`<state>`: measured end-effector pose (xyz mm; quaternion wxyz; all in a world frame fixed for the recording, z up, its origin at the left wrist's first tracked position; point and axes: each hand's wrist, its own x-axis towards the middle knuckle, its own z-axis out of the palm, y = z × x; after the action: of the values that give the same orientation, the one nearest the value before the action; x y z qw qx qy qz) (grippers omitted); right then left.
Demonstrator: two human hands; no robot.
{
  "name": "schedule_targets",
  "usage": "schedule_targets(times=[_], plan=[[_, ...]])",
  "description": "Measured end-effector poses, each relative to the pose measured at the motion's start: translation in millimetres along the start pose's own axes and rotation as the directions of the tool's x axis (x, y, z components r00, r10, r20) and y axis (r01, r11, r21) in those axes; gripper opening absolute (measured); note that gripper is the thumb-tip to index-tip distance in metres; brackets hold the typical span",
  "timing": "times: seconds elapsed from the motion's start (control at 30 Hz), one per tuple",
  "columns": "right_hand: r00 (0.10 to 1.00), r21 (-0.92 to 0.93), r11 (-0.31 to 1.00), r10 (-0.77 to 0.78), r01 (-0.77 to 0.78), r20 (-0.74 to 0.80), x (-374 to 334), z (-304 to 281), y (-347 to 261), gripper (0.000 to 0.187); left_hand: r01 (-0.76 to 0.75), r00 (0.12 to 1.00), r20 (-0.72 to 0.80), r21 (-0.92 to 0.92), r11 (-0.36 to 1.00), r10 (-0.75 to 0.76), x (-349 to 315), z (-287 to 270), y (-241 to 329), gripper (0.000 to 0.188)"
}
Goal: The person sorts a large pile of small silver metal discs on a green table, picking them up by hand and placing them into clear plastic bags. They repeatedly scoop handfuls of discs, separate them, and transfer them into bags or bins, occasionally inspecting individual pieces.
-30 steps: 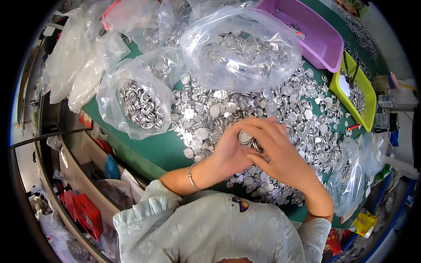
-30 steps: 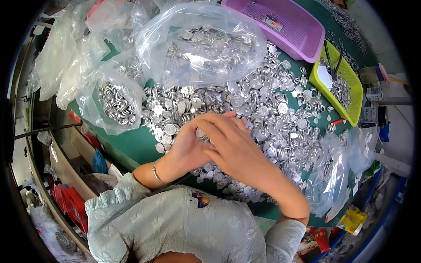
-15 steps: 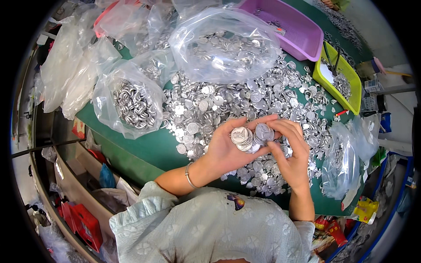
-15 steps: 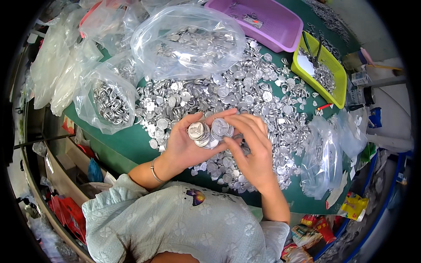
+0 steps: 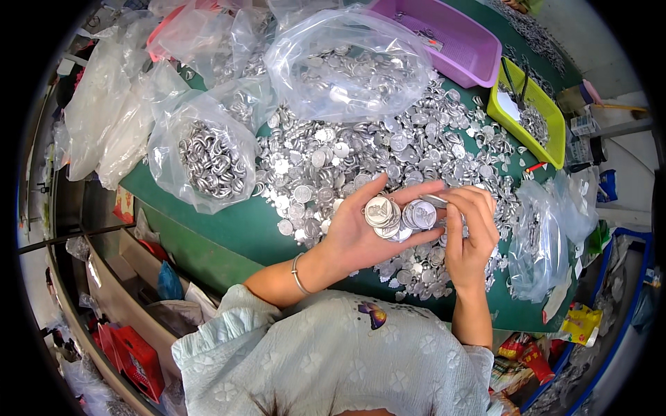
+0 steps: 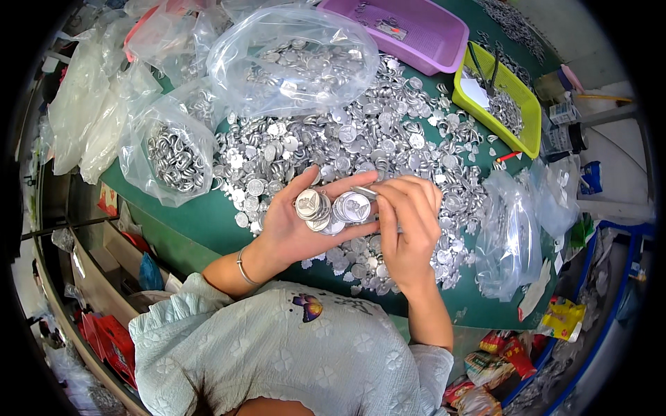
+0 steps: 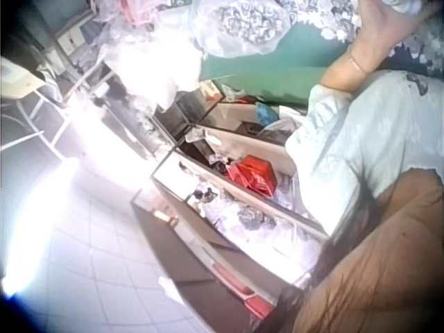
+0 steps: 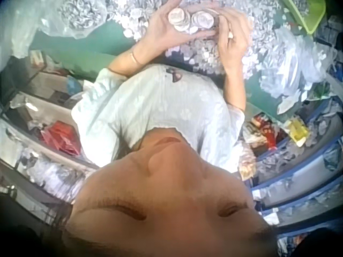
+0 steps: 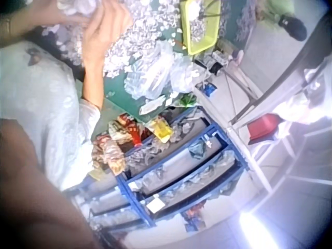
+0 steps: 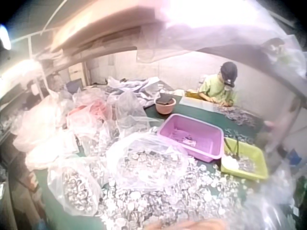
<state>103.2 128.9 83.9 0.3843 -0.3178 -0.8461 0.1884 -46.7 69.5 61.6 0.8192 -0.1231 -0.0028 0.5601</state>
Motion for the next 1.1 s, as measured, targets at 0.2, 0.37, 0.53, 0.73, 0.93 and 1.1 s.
schedule_targets(times=[0.2,0.37,0.53,0.73,0.93,1.1], plan=[[0.982,-0.028,0.986,-0.162,0.166,0.101,-2.0,-7.9,0.2,0.024,0.0,1.0,-0.008,0.017,1.0,0.0,-0.2,5.0,-0.5,0.07],[0.977,0.056,0.997,-0.069,0.059,0.202,-0.7,-8.6,-6.1,0.036,0.001,1.0,-0.002,0.013,1.0,-0.001,-0.5,2.8,0.0,0.07],[0.891,0.075,0.994,0.042,-0.085,0.452,2.5,-14.5,-3.7,0.036,0.044,0.996,-0.071,-0.011,0.999,-0.045,-1.4,-1.8,1.2,0.068],[0.87,0.099,0.99,0.038,-0.098,0.491,7.2,-17.2,-5.8,0.036,0.055,0.99,-0.128,-0.032,0.998,-0.059,-3.5,-8.4,1.8,0.065],[0.851,0.04,0.992,0.082,-0.121,0.519,7.0,-12.8,-12.6,0.034,0.055,0.981,-0.184,-0.044,0.998,-0.062,-1.5,-10.8,2.2,0.063],[0.795,0.519,0.607,0.396,-0.602,0.459,-10.1,-10.6,19.1,0.023,0.094,0.995,-0.024,0.015,0.995,-0.093,2.3,-15.7,3.4,0.062]])
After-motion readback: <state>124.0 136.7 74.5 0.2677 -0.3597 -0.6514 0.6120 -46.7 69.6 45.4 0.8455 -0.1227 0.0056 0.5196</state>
